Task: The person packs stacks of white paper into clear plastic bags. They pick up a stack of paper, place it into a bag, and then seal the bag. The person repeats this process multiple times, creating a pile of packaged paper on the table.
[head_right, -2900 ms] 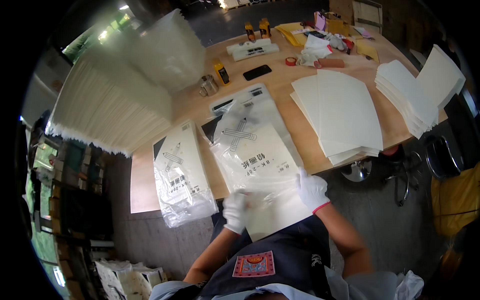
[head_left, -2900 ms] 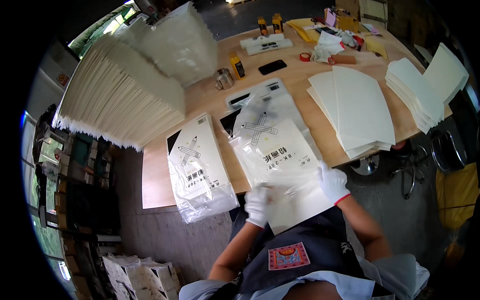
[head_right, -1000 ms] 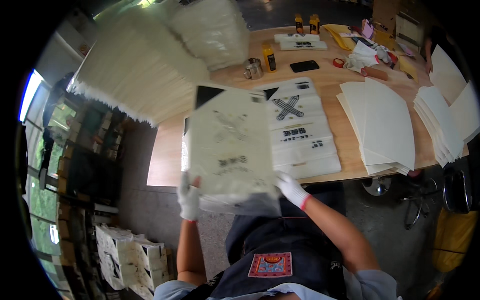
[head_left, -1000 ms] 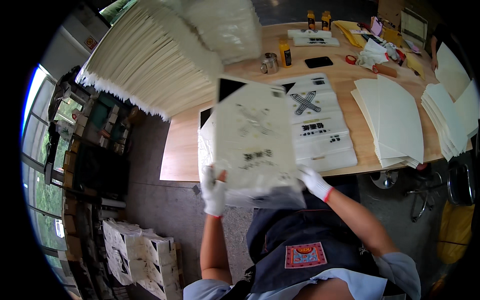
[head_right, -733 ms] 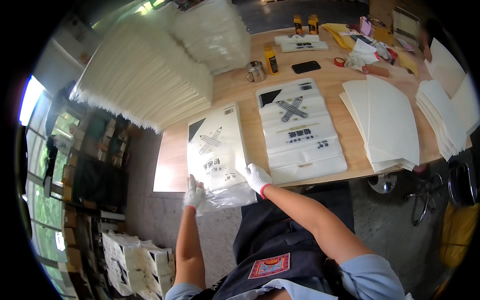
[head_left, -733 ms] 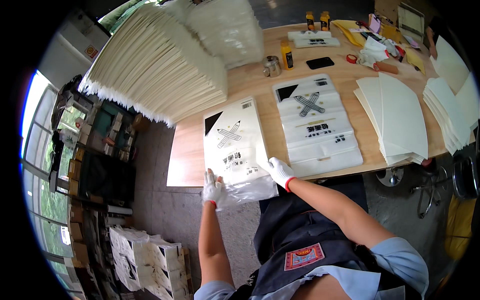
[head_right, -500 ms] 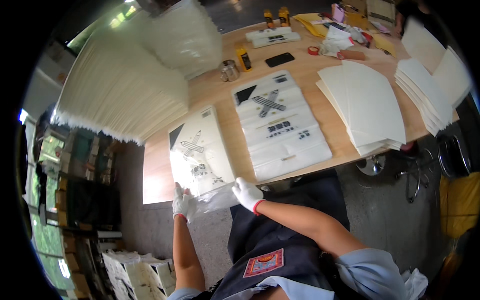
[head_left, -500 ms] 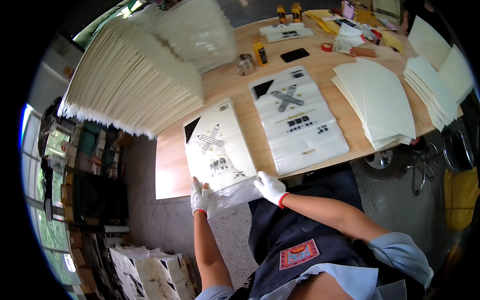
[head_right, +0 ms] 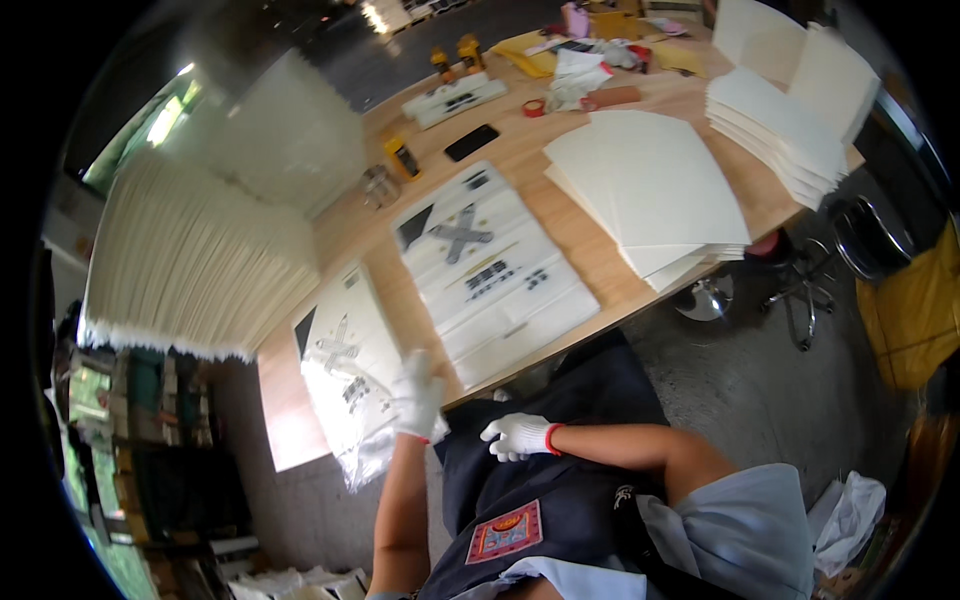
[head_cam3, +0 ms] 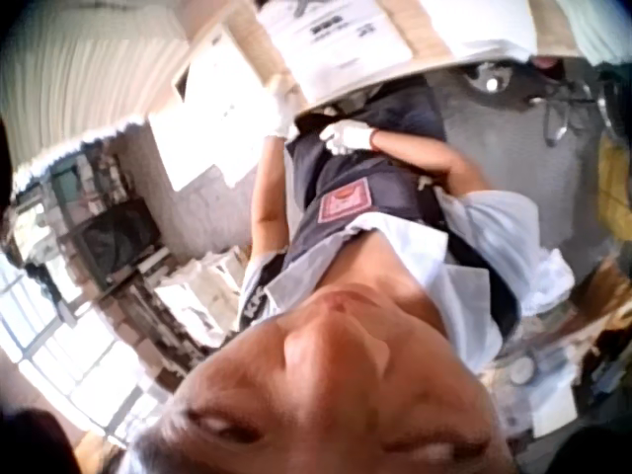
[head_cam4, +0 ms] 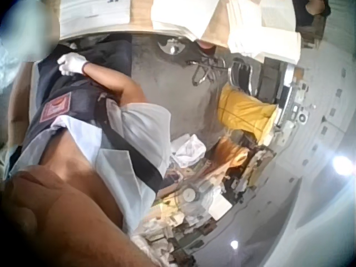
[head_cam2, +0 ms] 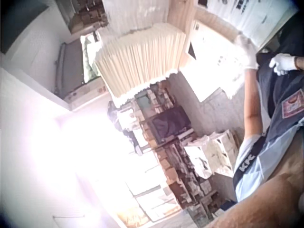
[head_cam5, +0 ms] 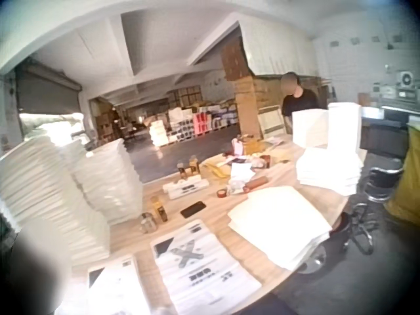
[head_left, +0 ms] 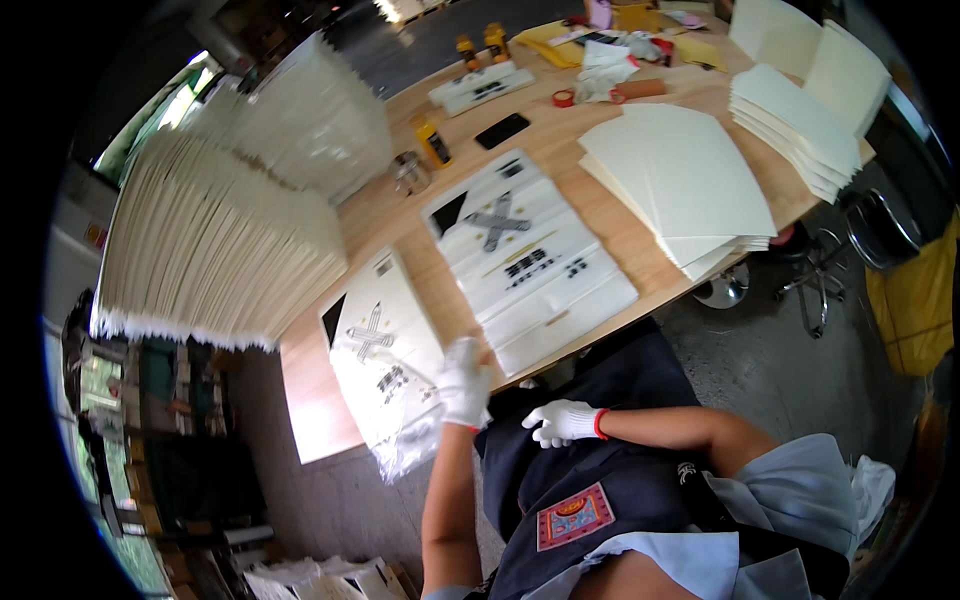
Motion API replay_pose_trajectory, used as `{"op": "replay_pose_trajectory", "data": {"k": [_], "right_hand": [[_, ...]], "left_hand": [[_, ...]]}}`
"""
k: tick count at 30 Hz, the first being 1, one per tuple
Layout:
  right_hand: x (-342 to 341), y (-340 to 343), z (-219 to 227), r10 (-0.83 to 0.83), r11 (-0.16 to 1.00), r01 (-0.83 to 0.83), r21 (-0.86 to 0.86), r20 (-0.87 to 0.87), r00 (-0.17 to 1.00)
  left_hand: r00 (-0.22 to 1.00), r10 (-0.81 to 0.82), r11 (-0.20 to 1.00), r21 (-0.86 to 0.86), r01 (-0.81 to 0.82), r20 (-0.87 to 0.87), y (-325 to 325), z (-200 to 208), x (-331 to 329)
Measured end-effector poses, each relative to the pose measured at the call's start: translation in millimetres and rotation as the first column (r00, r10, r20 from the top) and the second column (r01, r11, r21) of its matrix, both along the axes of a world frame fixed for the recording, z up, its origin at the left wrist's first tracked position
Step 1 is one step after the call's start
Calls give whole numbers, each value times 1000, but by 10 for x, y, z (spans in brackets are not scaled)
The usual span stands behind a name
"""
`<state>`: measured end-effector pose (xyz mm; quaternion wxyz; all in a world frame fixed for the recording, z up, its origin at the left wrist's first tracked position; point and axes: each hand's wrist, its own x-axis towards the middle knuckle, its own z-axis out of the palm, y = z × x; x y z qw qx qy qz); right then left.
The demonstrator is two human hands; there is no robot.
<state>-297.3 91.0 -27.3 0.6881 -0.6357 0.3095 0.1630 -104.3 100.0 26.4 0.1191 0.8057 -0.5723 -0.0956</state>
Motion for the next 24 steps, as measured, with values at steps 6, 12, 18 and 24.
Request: {"op": "replay_pose_trajectory", "data": {"k": [6, 12, 18, 24], "right_hand": [[-483, -98, -116, -258, 962, 256, 94, 17, 966], [-780, -160, -74, -392, 917, 385, 103, 60, 918], [-856, -542, 39, -629, 774, 616, 148, 287, 722], [-279, -1394, -119, -618, 604, 781, -160, 526, 585]], "left_hand": [[956, -293, 954, -60, 293, 17, -907, -432, -876], [893, -186, 970, 66, 232, -411, -1238, -594, -657], [833, -248, 969, -107, 225, -495, -1196, -420, -541], [859, -350, 927, -270, 261, -374, -1272, -152, -563]]}}
